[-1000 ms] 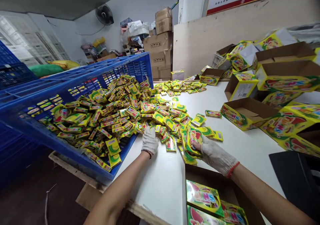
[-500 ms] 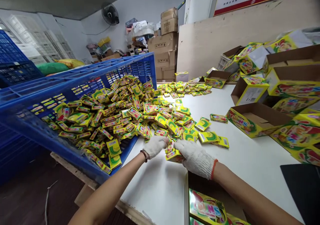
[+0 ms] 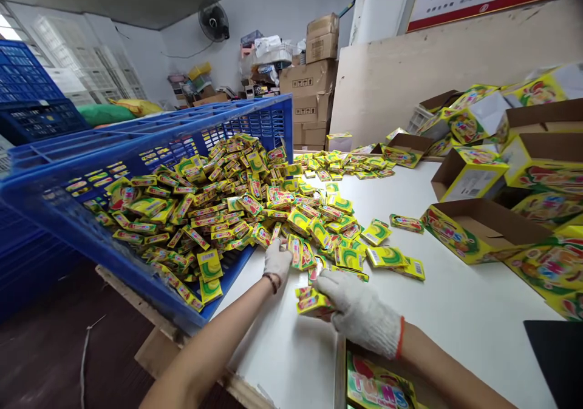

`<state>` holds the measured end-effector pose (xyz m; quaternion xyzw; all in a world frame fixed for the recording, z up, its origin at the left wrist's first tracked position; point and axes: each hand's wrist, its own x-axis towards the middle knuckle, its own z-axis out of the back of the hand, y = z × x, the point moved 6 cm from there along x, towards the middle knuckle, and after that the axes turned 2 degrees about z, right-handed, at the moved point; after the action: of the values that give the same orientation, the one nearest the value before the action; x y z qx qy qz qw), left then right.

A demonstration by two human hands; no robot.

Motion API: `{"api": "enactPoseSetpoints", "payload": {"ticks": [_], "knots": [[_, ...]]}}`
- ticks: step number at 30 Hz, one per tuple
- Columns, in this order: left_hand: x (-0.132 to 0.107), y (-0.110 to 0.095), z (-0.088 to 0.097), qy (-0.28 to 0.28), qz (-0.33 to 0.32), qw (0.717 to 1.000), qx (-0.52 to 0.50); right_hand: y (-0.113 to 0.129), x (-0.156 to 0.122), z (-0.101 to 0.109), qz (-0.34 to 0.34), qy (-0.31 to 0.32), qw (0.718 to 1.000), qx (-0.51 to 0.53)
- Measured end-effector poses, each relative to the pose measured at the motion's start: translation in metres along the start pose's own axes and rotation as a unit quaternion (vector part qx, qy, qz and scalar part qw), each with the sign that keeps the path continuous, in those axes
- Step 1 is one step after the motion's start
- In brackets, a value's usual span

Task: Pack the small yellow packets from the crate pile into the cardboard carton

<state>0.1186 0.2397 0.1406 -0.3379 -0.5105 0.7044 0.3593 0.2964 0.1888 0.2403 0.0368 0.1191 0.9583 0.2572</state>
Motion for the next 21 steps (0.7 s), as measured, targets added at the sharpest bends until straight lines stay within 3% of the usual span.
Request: {"api": "enactPoseSetpoints", "payload": {"ticks": [4, 7, 13, 16, 18, 21], "knots": [[-0.045, 0.010, 0.034, 0.105, -0.075, 0.988, 0.087, 0.028, 0.021, -0.034, 0.036, 0.060, 0.996, -0.061], [-0.053, 0.017, 0.045, 0.155, -0.083, 0.974, 0.142, 0.034, 0.037, -0.056, 0.017, 0.087, 0.989, -0.122], [0.006, -0.009, 0.052, -0.026, -0.092, 0.977, 0.190, 0.041, 0.049, -0.071, 0.013, 0.154, 0.973, -0.172], [0.025, -0.019, 0.044, -0.046, -0.087, 0.976, 0.196, 0.045, 0.045, -0.071, 0.007, 0.160, 0.975, -0.152], [0.024, -0.016, 0.046, -0.044, -0.083, 0.977, 0.191, 0.047, 0.040, -0.072, -0.003, 0.160, 0.978, -0.135], [0.002, 0.002, 0.060, -0.038, -0.088, 0.982, 0.163, 0.045, 0.033, -0.077, -0.009, 0.145, 0.984, -0.103]]}}
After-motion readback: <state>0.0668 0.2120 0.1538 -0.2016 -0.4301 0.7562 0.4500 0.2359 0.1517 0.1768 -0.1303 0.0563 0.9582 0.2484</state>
